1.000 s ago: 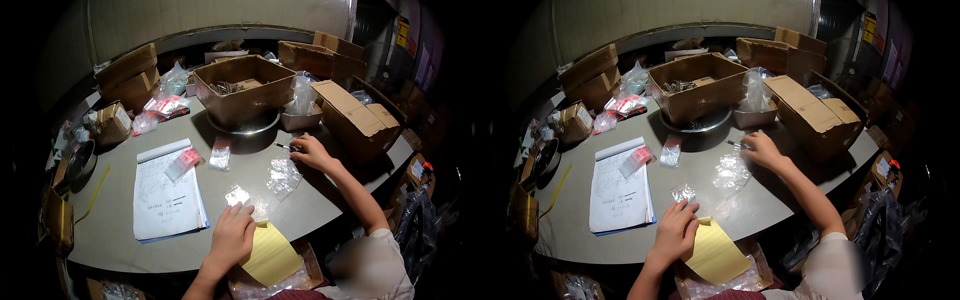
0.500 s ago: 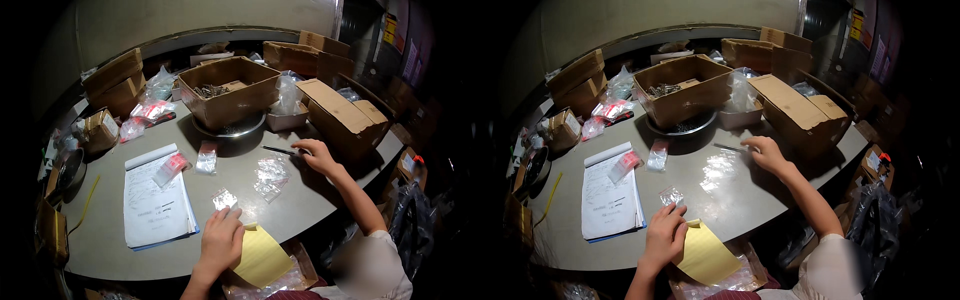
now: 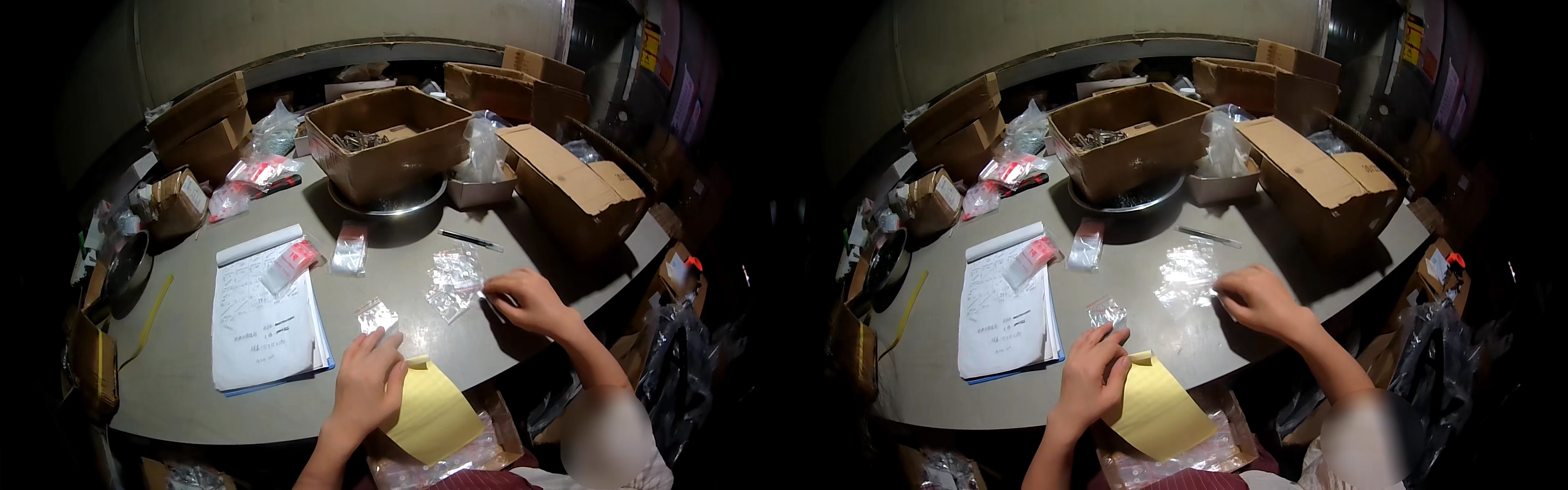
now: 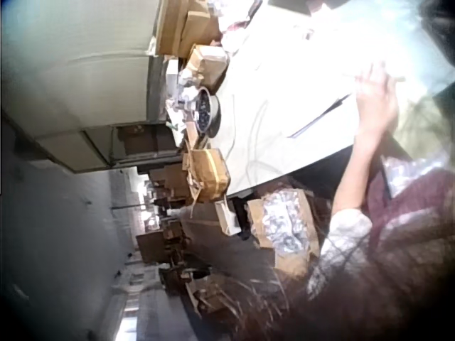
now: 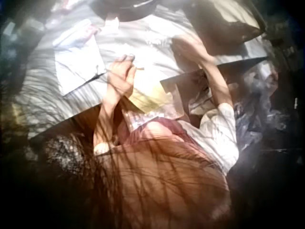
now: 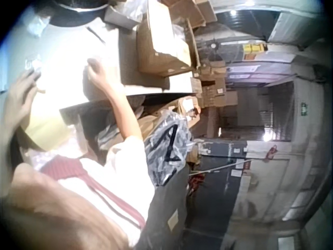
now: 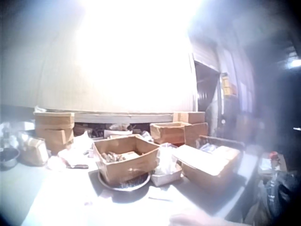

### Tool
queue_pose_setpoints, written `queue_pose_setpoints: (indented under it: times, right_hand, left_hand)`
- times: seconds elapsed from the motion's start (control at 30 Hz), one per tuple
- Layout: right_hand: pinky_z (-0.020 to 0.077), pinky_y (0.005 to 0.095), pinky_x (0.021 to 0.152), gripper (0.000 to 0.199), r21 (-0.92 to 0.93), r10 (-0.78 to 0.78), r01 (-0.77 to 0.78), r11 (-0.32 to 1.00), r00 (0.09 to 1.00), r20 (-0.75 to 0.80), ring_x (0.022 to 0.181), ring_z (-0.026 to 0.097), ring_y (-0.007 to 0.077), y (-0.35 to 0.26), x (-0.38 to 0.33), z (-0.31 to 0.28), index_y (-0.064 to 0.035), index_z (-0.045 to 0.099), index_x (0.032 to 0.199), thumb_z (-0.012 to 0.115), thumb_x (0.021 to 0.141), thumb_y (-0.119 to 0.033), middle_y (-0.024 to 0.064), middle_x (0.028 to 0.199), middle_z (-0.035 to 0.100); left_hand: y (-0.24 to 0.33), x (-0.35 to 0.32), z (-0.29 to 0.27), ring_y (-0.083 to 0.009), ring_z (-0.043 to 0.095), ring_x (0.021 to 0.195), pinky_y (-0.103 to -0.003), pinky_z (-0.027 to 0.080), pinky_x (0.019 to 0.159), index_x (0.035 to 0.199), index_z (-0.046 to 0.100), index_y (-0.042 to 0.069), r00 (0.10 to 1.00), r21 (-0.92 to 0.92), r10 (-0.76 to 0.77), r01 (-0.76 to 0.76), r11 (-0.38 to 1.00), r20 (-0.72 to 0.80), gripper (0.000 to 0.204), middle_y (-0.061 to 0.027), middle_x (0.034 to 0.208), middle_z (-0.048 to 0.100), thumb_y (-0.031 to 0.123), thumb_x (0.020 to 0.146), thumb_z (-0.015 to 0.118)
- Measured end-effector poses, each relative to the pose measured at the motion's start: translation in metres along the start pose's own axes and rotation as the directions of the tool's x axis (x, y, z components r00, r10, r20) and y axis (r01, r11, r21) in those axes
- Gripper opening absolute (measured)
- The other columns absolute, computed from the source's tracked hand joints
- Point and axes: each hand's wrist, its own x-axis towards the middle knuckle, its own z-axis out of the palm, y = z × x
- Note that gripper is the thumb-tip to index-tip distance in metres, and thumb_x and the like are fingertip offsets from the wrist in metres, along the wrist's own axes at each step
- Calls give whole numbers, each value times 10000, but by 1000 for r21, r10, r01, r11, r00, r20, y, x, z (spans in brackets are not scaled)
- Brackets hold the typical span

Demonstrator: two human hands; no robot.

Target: The person repeatedly picks small items from a yellow notepad and places them into clear plastic bags on a cluttered table. They handle the items one at a time, occasionally adjusting the notepad and bags, and continue this process throughout the clip.

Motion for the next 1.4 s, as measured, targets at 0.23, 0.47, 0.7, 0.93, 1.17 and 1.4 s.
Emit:
queue_pose_setpoints:
  times: [0.23, 0.47, 0.7, 0.93, 1.17, 1.4]
  right_hand:
    - [301, 512, 1213, 591, 265, 30, -44, 963, 998, 58, 1484, 381, 440, 47, 56, 51, -97, 630, 1408, 673, 959, -478, 234, 1561, 466]
    - [261, 543, 1207, 534, 382, -362, 279, 881, 918, 165, 1420, 433, 427, -16, 18, 52, -103, 667, 1362, 719, 929, -411, 212, 1521, 512]
    - [225, 542, 1256, 415, 718, -627, 323, 616, 754, 199, 1466, 453, 340, -79, -43, 47, -73, 734, 1287, 608, 906, -181, 180, 1538, 536]
    - [325, 513, 1205, 325, 877, -645, 205, 435, 751, 144, 1326, 586, 357, -104, -58, 31, -6, 765, 1140, 751, 916, -241, 195, 1347, 676]
    - [551, 368, 980, 716, 860, -489, -392, 328, 708, 509, 1150, 686, 242, -140, -5, 19, 49, 525, 1477, 719, 1003, -451, 189, 1262, 717]
    - [566, 298, 785, 352, 857, -128, -499, 127, 849, 513, 921, 691, 117, -139, 8, 52, 16, 668, 1310, 574, 976, -42, 75, 1040, 746]
  left_hand:
    - [7, 5, -17, -341, 645, 1277, -529, 367, 1166, 894, 684, 22, 998, -64, 66, -67, 996, -20, 89, -136, 1251, 753, 109, 884, 701]
    - [8, -42, -73, -387, 672, 1213, -538, 316, 1221, 964, 683, 22, 926, -832, -309, -10, 555, -218, 162, -317, 1195, 725, 157, 887, 636]
    - [-18, -89, -143, -384, 648, 1165, -554, 345, 1193, 861, 597, 33, 898, -774, -314, -46, 631, -309, 235, -282, 1098, 728, 265, 902, 600]
    - [-4, -83, -135, -331, 673, 1070, -506, 439, 1090, 926, 637, 0, 915, -626, -289, 53, 778, -282, 162, -226, 1059, 746, 151, 957, 586]
    - [12, -28, -101, -178, 707, 1028, -311, 551, 946, 1022, 706, -80, 941, -249, -293, 246, 937, -172, 94, -163, 1111, 779, -20, 976, 650]
    - [19, 4, -129, -160, 696, 877, -308, 556, 834, 1049, 701, -32, 917, -648, -358, 164, 744, -178, 408, -134, 1021, 766, 319, 1122, 507]
